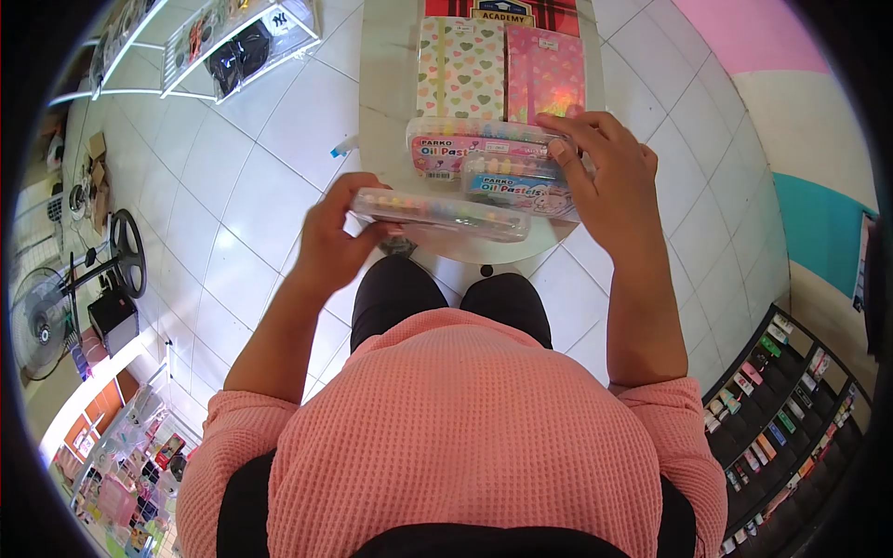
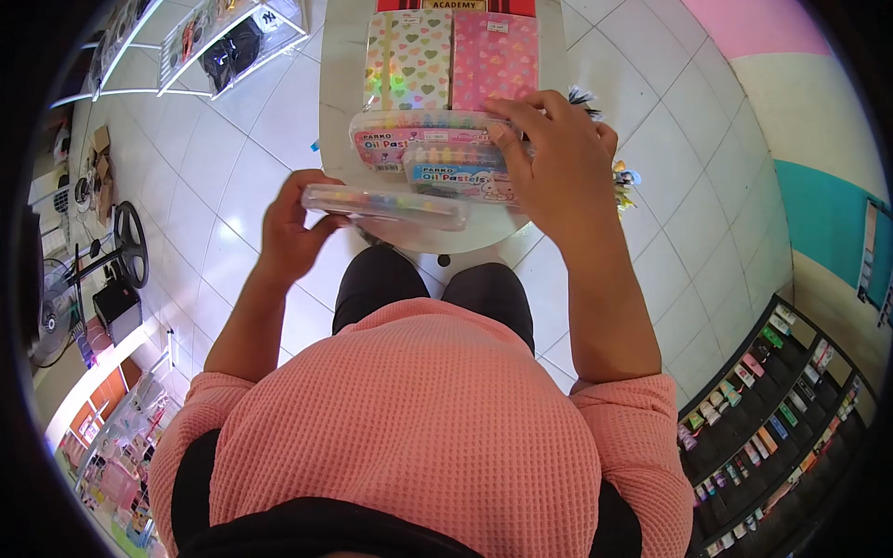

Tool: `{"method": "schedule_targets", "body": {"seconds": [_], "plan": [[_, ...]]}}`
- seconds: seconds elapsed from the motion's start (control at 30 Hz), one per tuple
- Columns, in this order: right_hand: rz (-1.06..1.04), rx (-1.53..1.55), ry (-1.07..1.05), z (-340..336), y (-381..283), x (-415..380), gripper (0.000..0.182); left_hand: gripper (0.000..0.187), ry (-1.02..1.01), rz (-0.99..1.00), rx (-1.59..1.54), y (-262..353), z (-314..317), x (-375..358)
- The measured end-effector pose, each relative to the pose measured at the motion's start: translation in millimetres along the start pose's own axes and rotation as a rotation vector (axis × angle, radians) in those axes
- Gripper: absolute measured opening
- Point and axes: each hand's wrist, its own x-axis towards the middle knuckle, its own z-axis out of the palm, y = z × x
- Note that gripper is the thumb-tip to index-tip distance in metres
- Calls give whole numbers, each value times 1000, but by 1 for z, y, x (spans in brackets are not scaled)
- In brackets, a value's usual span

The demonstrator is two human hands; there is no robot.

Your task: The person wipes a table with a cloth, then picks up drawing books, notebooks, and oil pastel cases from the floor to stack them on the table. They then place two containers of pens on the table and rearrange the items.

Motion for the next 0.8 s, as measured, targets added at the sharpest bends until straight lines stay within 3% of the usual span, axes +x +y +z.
{"method": "schedule_targets", "body": {"seconds": [0.17, 0.23, 0.4, 0.53, 0.67, 0.8], "plan": [[-48, -4, 9, 11, 3, 2, 20, 53, 311, 38, -556, -5, -41, 14], [-80, 11, 79, 18, 1, 1, 20, 55, 391, 138, -498, -2, -55, 23], [-188, 207, 240, 37, 7, -8, 20, 54, 497, 129, -425, 8, -57, 28], [-236, 145, 408, 54, 10, -19, 22, 50, 502, 86, -385, -2, -42, 28], [-260, 125, 446, 57, 15, -21, 22, 55, 472, 27, -461, -9, -22, 27], [-254, 287, 536, 55, 20, -24, 23, 56, 513, 74, -545, -10, -25, 29]]}}
